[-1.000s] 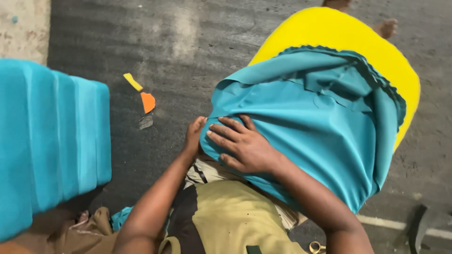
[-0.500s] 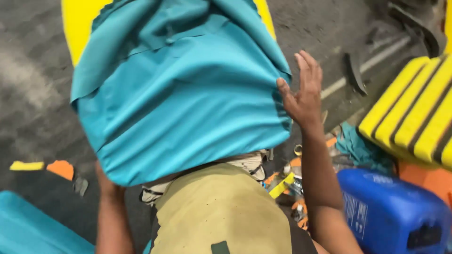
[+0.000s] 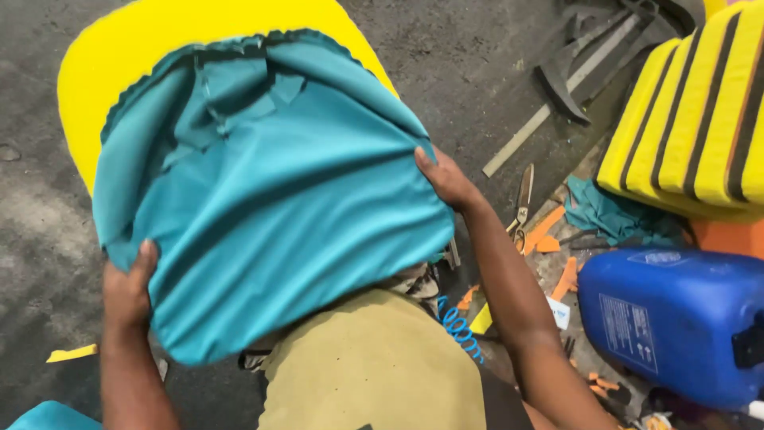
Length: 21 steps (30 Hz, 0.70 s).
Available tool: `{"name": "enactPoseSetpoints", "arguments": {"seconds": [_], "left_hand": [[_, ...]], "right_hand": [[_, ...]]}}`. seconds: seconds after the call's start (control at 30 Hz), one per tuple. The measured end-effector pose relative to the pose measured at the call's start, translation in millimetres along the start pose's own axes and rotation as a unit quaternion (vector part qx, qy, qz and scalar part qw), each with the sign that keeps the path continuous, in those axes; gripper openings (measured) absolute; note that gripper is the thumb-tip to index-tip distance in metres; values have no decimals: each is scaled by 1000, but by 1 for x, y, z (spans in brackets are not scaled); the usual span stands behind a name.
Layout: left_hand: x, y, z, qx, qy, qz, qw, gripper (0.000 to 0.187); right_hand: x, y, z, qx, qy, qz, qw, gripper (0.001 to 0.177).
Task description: The recorder is reupholstering a furniture component, stretching a blue fabric cover over a yellow foam base and securing it with a pneumatic staple gun.
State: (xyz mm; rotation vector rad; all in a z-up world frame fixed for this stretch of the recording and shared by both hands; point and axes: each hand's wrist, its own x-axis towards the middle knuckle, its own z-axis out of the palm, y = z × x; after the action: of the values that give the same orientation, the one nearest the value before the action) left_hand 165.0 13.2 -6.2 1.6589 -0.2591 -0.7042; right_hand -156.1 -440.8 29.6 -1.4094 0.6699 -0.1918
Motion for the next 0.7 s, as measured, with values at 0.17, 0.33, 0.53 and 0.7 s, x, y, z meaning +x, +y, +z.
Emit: {"name": "enactPoseSetpoints", "arguments": {"seconds": [0.17,0.33,0.53,0.7], "left_hand": [[-65,3,-12,41,24,10,999,53],[-52,94,6,124,40,77,988,80],[-8,84,-11,401,97,143,899,78],[15,59,-36,597,198,227,744,20]], "right_hand": [[-47,19,-5,-90,23,-15,996,65],[-46,-104,36,-345,90,-276,893,75],[-27,-90,47,-456,216,-292,812,33],[-7,-79,29,-421,231,-285,830,21]]}}
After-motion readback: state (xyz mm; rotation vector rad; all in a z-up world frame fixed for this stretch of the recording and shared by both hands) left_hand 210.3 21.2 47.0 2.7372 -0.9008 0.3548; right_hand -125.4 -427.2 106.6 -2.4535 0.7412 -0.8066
